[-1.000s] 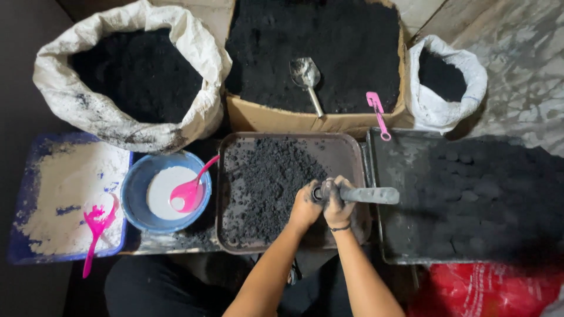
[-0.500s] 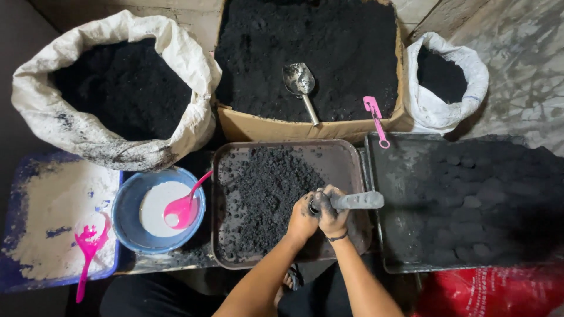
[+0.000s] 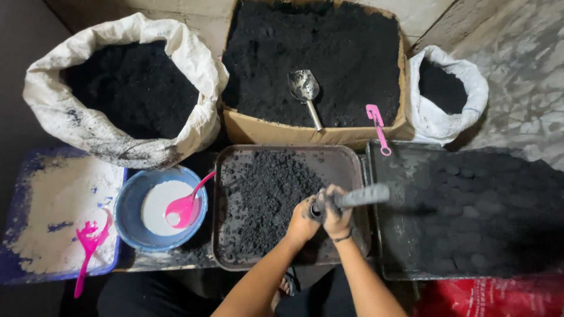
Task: The person scoops a black granular material into a cylindrical mold and uses a metal rod to compress it. They then eject the formed briquette onto a tray and repeat the process. The person is sitting on the floor during the task.
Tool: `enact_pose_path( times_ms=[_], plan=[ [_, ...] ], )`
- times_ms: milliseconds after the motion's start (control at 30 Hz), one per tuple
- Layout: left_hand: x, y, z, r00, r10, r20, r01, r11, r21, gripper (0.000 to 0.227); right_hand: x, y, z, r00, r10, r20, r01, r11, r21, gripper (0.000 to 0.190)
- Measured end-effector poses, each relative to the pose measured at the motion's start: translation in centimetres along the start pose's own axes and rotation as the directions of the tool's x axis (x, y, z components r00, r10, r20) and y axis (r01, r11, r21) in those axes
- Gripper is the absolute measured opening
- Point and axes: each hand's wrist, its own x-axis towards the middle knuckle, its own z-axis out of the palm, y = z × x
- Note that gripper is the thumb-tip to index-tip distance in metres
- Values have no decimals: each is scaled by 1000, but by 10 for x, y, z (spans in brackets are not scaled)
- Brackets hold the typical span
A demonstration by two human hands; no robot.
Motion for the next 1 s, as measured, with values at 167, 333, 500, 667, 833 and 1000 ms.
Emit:
enact_pose_path(
  times_ms=[167, 333, 500, 667, 833, 1000],
  plan=[
    [-3, -19, 9, 998, -14, 58, 10, 998, 66, 19, 9, -20, -1, 996, 66, -58, -62, 996, 71, 22],
    [-7, -13, 4, 995, -63, 82, 59, 997, 49, 18, 32, -78, -6, 1000, 19, -18, -13, 962, 274, 24],
    [-4, -18, 6, 993, -74, 90, 72, 997, 28, 17, 41, -108, -9, 996, -77, 52, 61, 963, 261, 32],
    [-5, 2, -1, 994, -75, 84, 73, 997, 27, 18, 18, -63, -9, 997, -80, 6, 79, 989, 125, 28],
    [-2, -5, 4, 993, -82, 90, 81, 996, 23, 19, -8, -1, -11, 998, -39, -50, 39, 999, -4, 16],
    [-1, -4, 2, 987, -126, 100, 126, 992, 7, 20, 2, -12, -3, 999, 33, 9, -34, 999, 6, 29]
  ],
)
